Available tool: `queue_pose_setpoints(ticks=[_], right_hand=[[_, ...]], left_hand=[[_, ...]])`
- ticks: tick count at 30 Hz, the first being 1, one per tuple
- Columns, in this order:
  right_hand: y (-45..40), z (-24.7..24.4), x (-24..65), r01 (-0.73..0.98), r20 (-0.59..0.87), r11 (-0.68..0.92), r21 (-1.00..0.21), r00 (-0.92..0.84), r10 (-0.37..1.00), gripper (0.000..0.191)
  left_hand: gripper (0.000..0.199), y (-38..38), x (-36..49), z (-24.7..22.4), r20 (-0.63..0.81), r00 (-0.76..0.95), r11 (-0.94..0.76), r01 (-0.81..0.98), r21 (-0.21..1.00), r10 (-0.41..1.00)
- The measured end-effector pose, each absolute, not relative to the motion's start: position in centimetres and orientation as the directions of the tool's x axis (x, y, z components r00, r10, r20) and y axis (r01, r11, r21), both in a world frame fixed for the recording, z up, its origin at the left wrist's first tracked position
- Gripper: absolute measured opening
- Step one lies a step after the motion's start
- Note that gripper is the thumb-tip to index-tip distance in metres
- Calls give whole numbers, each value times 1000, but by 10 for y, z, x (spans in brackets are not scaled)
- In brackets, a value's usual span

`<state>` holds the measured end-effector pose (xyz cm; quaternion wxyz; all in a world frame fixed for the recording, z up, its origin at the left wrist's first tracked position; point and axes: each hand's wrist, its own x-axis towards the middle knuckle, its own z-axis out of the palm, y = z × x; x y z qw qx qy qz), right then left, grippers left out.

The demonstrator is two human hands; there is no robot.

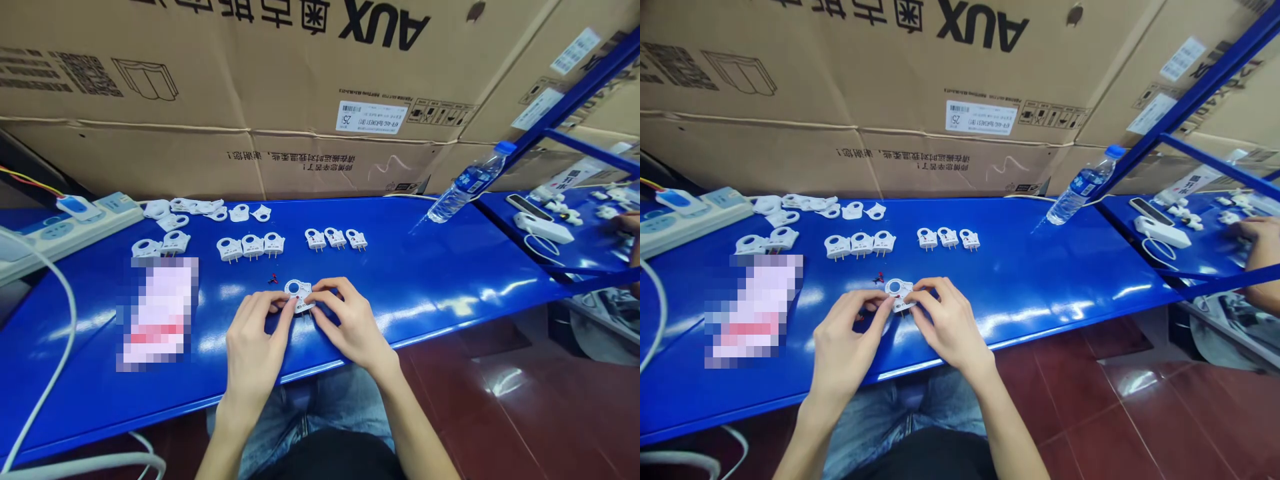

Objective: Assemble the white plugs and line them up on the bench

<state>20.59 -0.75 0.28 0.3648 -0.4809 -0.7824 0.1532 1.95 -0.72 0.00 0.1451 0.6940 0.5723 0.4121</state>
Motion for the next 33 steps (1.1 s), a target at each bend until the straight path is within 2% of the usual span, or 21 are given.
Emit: queue_pose_setpoints(ticks=[4,7,12,17,21,28,33], right_hand=[[-6,0,207,637,422,466,-614,-235,876,18],[-2,0,208,678,432,462,-572,-230,872,17],[20,12,212,803,358,461,-378,-332,873,16],[59,25,214,818,263,544,-185,-492,830,15],[85,24,206,838,245,540,-81,-509,825,17],[109,11,193,887,295,441,-136,-389,873,21],[109,8,186,894,338,425,-143,-360,870,26]], left_hand=[[15,-7,20,2,432,-55,-269,711,650,900],[10,-7,19,1,441,-72,-244,748,618,895],[9,-7,18,0,440,-86,-236,745,624,894],[11,-8,17,2,460,-109,-234,744,626,881],[11,-9,17,2,472,-120,-238,739,630,874],[11,-8,16,1,482,-106,-260,733,629,870],[15,-8,14,-1,472,-111,-248,734,632,875]])
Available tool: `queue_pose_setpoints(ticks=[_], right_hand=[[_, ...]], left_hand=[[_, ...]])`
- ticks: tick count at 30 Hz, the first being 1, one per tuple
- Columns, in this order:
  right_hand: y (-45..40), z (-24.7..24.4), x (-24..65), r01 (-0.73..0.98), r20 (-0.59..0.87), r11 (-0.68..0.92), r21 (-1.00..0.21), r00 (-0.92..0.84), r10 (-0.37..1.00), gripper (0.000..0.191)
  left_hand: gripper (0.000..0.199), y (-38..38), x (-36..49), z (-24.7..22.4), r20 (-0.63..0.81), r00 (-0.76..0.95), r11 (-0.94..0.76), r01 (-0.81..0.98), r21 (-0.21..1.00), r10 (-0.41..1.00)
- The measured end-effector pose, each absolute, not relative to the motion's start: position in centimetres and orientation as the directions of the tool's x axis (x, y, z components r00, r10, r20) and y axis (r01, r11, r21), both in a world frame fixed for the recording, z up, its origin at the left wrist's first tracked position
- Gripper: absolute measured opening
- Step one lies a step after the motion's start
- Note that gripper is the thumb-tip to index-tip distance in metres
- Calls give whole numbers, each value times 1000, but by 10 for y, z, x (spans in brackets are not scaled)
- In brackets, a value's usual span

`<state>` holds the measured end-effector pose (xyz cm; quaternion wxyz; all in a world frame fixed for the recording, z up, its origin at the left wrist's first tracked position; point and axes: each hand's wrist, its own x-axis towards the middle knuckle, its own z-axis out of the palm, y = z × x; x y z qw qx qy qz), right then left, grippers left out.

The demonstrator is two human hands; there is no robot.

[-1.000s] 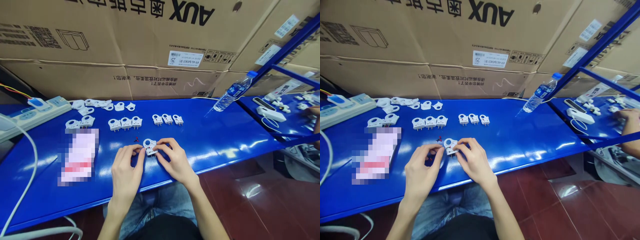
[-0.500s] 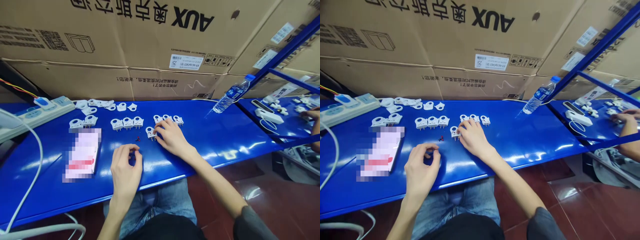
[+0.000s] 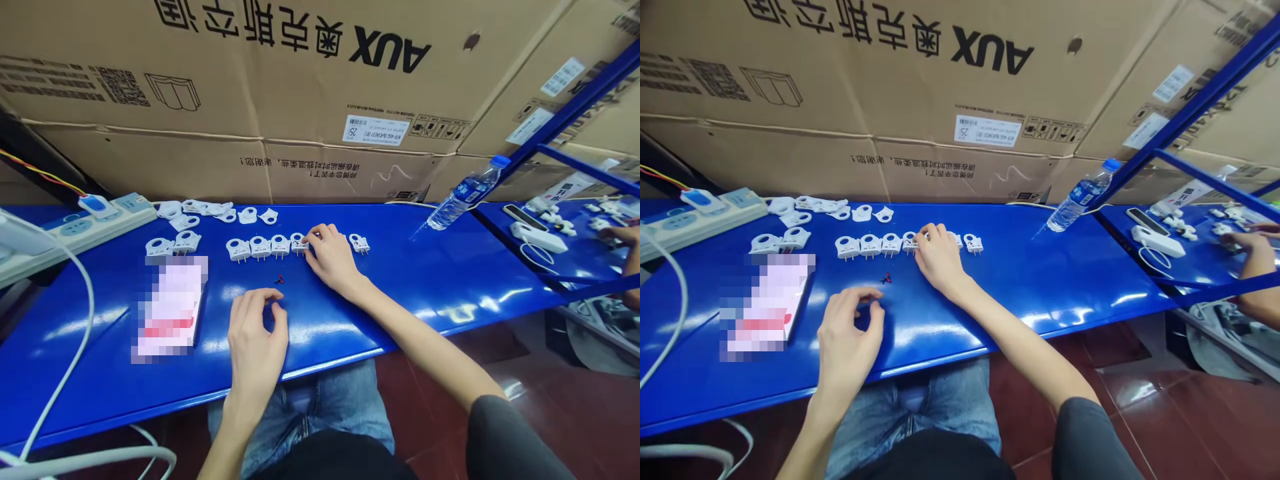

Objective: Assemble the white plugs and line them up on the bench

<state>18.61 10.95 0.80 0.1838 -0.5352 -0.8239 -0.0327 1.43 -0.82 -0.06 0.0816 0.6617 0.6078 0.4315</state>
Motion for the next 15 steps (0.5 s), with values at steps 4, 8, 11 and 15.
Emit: queue_pose_setpoints(ticks=[4,8,11,15], right_hand=[[100,11,172,874,337,470,-126,-408,849,33],[94,11,161,832,317,553,-54,-511,799,37],[92,9,159,808,310,588,-25,-553,773,32],[87,9,159,788,299,616,-31,-580,757,25]], left_hand=[[19,-8,12,-5,454,-105,-232,745,626,885],[21,-8,11,-9,386,-29,-225,773,594,922],[21,-8,11,-10,373,-32,-211,779,590,927],[17,-8,12,-7,367,-74,-163,802,574,927]])
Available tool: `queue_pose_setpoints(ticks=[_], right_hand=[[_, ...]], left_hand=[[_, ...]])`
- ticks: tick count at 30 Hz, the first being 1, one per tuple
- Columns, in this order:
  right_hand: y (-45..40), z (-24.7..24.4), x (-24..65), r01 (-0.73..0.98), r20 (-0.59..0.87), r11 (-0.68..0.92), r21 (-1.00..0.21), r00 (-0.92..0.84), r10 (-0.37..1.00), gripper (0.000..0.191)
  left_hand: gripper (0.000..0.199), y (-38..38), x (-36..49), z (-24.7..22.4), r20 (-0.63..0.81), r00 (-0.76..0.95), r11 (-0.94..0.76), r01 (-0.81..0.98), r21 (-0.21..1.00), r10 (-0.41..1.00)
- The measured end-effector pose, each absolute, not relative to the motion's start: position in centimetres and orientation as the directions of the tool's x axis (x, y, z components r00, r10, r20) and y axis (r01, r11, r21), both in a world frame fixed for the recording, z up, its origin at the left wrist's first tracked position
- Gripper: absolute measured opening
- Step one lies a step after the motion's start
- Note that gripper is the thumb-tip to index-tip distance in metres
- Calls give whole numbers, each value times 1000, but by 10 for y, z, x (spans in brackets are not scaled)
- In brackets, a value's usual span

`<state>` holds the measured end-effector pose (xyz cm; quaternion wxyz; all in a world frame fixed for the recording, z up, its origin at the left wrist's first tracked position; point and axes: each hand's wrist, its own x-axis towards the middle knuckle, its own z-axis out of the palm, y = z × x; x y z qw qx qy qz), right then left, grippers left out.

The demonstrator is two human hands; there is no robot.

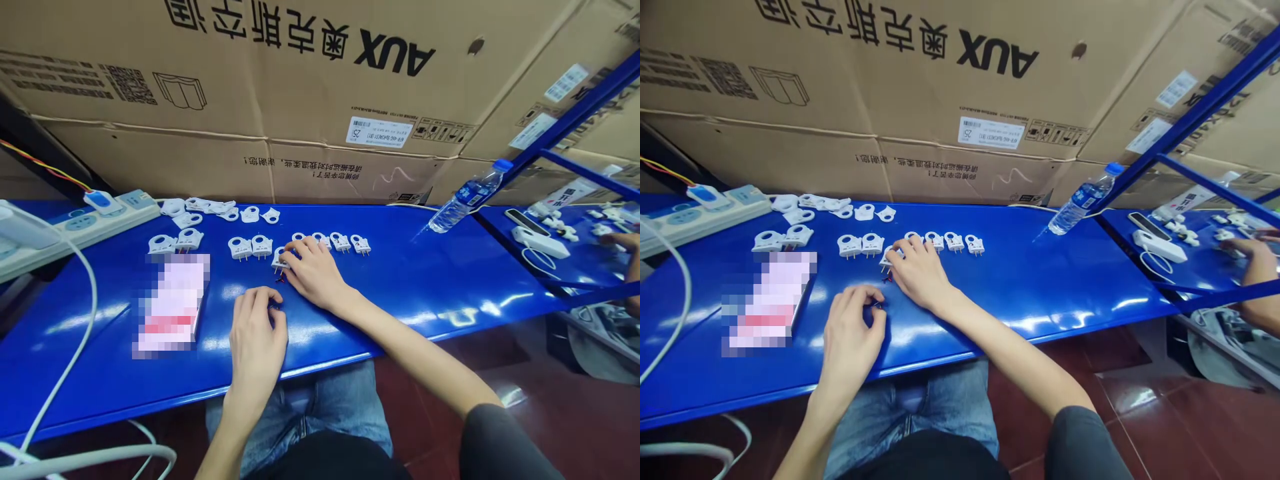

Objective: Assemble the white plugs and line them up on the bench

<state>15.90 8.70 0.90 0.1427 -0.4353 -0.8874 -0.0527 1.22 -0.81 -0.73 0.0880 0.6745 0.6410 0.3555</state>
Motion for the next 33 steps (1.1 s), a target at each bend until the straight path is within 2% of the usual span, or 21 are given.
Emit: queue_pose_setpoints(ticks=[5,9,12,16,19,24,33], right_hand=[[73,14,164,767,261,638,-74,-602,754,22],[55,19,173,783,361,602,-155,-522,773,26],[35,17,180,791,416,545,-277,-412,810,25],[6,6,186,760,408,450,-469,-266,874,21],[-7,0,188,748,354,402,-529,-236,905,23],[-6,0,191,664,348,398,-634,-215,913,26],[-5,2,192,607,332,439,-663,-287,899,21]], left_hand=[[13,-8,13,-6,362,-114,-84,868,489,925],[13,-8,13,-8,356,-83,-101,878,468,931],[13,-9,12,-8,350,-67,-109,881,461,934],[17,-9,12,-7,330,-27,-150,854,498,944],[24,-8,13,-7,320,0,-178,831,527,947],[24,-8,14,-7,323,-18,-195,766,613,946],[16,-9,16,-3,310,-31,-207,682,702,950]])
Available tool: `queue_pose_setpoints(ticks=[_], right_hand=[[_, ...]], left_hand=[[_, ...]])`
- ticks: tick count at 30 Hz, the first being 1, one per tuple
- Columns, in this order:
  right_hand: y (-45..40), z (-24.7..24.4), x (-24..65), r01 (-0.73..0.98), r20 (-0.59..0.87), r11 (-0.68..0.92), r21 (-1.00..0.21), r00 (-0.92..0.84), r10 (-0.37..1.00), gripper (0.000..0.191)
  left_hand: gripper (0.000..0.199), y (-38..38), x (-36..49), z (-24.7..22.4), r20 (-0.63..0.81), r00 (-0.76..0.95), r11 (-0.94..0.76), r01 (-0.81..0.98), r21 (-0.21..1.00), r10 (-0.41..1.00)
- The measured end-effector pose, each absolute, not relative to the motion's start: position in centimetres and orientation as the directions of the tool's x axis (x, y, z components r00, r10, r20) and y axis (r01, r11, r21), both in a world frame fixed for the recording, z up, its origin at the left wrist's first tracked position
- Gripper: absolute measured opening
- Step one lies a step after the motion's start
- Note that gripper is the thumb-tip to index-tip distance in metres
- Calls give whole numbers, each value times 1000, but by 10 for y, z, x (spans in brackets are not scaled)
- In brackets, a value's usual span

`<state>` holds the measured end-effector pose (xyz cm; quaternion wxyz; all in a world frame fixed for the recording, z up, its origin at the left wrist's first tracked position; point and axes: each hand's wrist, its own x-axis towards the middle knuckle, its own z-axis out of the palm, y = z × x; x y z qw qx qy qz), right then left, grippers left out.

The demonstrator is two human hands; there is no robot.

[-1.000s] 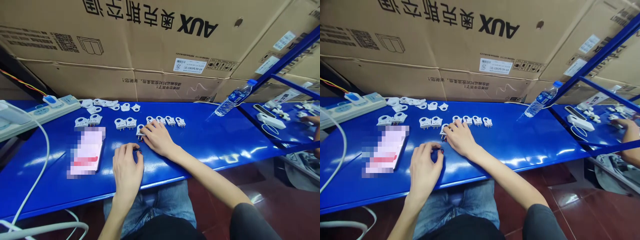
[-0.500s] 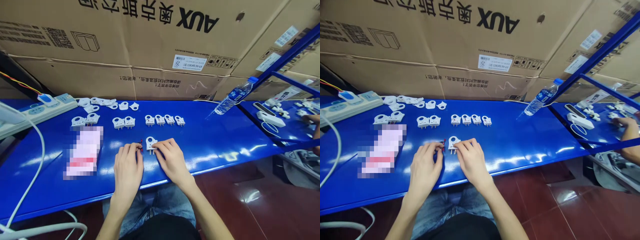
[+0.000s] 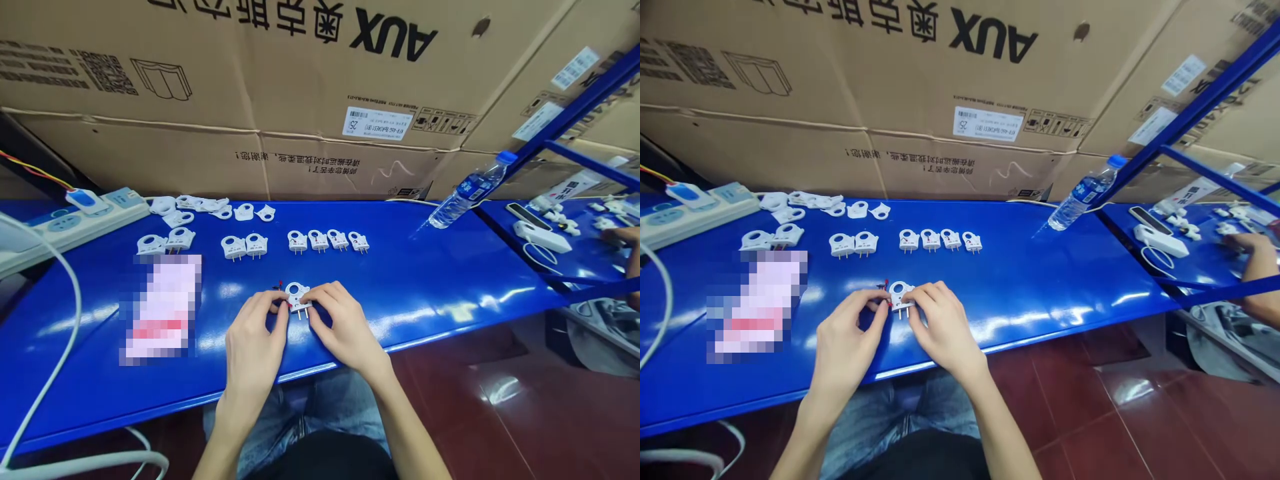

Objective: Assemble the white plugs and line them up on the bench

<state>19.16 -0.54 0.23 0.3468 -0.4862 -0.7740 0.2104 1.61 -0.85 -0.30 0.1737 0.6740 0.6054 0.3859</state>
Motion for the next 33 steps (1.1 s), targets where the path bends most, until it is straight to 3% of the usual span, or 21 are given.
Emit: queue_pose_setpoints(ticks=[4,11,33], right_hand=[[-5,4,192,575,336,466,-672,-324,884,23],[-5,7,193,544,361,488,-682,-329,872,20],[-5,4,193,554,357,471,-686,-308,882,19]], left_hand=[[10,-10,16,-2,301,-89,-164,677,717,949],[9,-9,16,-1,375,-47,-232,714,661,926],[21,-8,17,-2,400,-9,-266,735,624,916]])
